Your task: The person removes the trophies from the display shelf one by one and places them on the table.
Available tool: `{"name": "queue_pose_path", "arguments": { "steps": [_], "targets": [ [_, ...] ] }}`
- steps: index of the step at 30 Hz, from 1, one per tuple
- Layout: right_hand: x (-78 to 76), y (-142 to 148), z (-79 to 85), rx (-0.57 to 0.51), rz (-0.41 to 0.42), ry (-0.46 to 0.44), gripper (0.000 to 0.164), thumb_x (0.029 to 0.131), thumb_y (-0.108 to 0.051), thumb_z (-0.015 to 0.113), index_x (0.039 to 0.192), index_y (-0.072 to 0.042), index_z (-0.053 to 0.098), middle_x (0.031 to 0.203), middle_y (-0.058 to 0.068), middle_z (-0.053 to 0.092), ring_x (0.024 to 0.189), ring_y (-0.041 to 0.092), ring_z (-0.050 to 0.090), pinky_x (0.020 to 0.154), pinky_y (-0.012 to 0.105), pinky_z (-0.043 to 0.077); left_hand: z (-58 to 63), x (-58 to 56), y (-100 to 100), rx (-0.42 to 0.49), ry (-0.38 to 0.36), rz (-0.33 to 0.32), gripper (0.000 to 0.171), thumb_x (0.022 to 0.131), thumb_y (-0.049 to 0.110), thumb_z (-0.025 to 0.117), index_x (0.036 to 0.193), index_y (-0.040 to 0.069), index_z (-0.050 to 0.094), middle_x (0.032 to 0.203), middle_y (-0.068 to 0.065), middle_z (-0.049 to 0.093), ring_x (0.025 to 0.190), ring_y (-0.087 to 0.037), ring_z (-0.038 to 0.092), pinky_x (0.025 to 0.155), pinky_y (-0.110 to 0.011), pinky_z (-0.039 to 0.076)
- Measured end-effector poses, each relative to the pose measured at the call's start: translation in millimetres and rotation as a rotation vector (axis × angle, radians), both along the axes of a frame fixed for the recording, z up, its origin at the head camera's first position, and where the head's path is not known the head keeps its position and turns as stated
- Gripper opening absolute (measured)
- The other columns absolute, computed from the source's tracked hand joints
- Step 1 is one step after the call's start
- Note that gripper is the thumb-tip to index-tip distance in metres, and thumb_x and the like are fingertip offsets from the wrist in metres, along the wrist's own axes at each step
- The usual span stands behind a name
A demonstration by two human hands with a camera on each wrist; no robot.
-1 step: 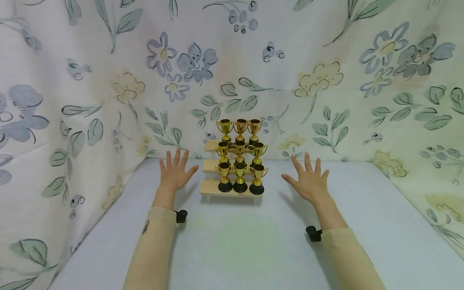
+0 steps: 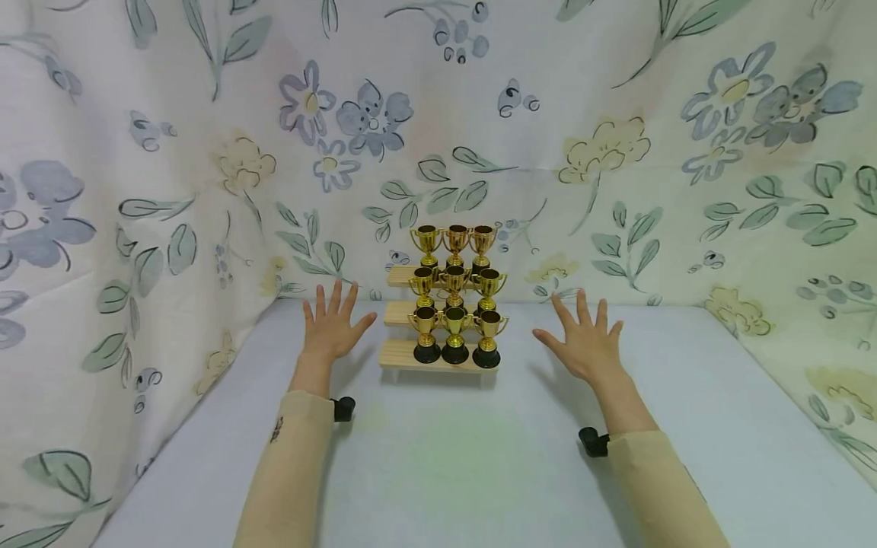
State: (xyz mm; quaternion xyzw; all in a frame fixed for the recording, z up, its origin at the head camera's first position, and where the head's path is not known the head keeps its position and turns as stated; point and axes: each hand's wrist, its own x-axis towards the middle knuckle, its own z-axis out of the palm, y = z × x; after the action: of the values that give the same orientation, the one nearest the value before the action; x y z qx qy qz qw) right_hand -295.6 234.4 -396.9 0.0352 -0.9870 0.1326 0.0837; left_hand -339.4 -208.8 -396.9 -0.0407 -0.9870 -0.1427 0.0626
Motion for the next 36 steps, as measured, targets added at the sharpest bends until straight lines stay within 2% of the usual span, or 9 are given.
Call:
{"name": "queue_pose_path", "arguments": {
  "steps": [8,13,18,20,23,27,31,33,36],
  "targets": [
    [0.2,-2.2,-1.8,-0.001,0.005,-0.001,0.089,0.091,-0.079,0.034,0.16,-0.028,0.011,0.166,0.024,-0.003,0.147,0.059,-0.008,0.106,0.089,0.0,1.5,3.0,-2.7,0.029,-0.016,0.014,0.083,0.099,0.066,0.034,0.161,0.022,0.002,0.168,-0.012,-0.012,0.151,-0.041,-0.024,0.12,-0.067,-0.02],
    [1.7,-0.9,-3.1,-0.011,0.002,0.011,0.087,0.092,-0.077,0.035,0.16,-0.027,0.013,0.165,0.026,0.0,0.147,0.06,-0.004,0.108,0.087,0.003,1.4,2.0,-0.9,0.044,-0.003,0.017,0.082,0.099,0.065,0.035,0.161,0.023,0.002,0.168,-0.014,-0.009,0.152,-0.041,-0.021,0.122,-0.068,-0.017],
    [2.8,0.7,-2.2,-0.017,0.006,0.049,0.086,0.093,-0.075,0.036,0.16,-0.023,0.018,0.164,0.029,0.005,0.146,0.061,0.004,0.112,0.083,0.008,1.3,0.8,2.5,0.122,0.001,-0.007,0.081,0.1,0.064,0.033,0.161,0.021,0.0,0.168,-0.016,-0.006,0.153,-0.042,-0.016,0.122,-0.069,-0.015],
    [3.7,1.3,-1.4,-0.022,0.012,0.066,0.085,0.094,-0.073,0.036,0.16,-0.022,0.018,0.163,0.03,0.008,0.146,0.061,0.008,0.114,0.081,0.01,1.1,0.2,5.0,0.212,-0.011,-0.035,0.08,0.101,0.063,0.029,0.161,0.017,0.001,0.168,-0.018,-0.003,0.153,-0.042,-0.013,0.122,-0.068,-0.014],
    [4.7,0.4,-0.7,-0.043,0.021,0.094,0.084,0.095,-0.072,0.037,0.159,-0.019,0.021,0.163,0.03,0.013,0.146,0.059,0.013,0.118,0.076,0.014,0.8,0.5,9.2,0.4,-0.056,-0.069,0.078,0.102,0.062,0.027,0.161,0.013,0.007,0.167,-0.019,0.007,0.154,-0.043,0.001,0.125,-0.066,0.0],
    [5.3,-2.6,-0.4,-0.126,0.033,0.148,0.08,0.097,-0.066,0.04,0.155,-0.012,0.032,0.16,0.027,0.027,0.146,0.05,0.024,0.121,0.068,0.023,1.7,3.4,17.7,0.736,-0.123,-0.137,0.067,0.105,0.048,0.038,0.157,0.006,0.025,0.163,-0.02,0.026,0.151,-0.04,0.024,0.126,-0.059,0.023],
    [6.7,-8.1,0.7,-0.269,0.068,0.247,0.066,0.1,-0.054,0.047,0.144,-0.005,0.048,0.148,0.023,0.048,0.139,0.044,0.041,0.115,0.063,0.035,0.6,5.0,28.4,1.043,-0.181,-0.219,0.056,0.106,0.027,0.047,0.152,-0.001,0.033,0.159,-0.02,0.034,0.148,-0.035,0.033,0.125,-0.046,0.032],
    [7.4,-11.3,1.5,-0.337,0.098,0.305,0.057,0.1,-0.047,0.052,0.137,-0.003,0.055,0.14,0.022,0.057,0.133,0.042,0.048,0.112,0.061,0.04,-0.8,5.6,32.3,1.139,-0.199,-0.23,0.055,0.105,0.021,0.048,0.152,-0.003,0.032,0.159,-0.02,0.034,0.148,-0.033,0.035,0.125,-0.042,0.034],
    [8.1,-15.6,2.2,-0.401,0.136,0.381,0.046,0.099,-0.038,0.058,0.129,-0.002,0.062,0.131,0.021,0.064,0.124,0.041,0.055,0.105,0.058,0.046,-2.2,7.0,36.3,1.199,-0.193,-0.202,0.053,0.105,0.018,0.048,0.152,-0.002,0.033,0.158,-0.018,0.036,0.146,-0.032,0.038,0.124,-0.04,0.035]
  ]
}}
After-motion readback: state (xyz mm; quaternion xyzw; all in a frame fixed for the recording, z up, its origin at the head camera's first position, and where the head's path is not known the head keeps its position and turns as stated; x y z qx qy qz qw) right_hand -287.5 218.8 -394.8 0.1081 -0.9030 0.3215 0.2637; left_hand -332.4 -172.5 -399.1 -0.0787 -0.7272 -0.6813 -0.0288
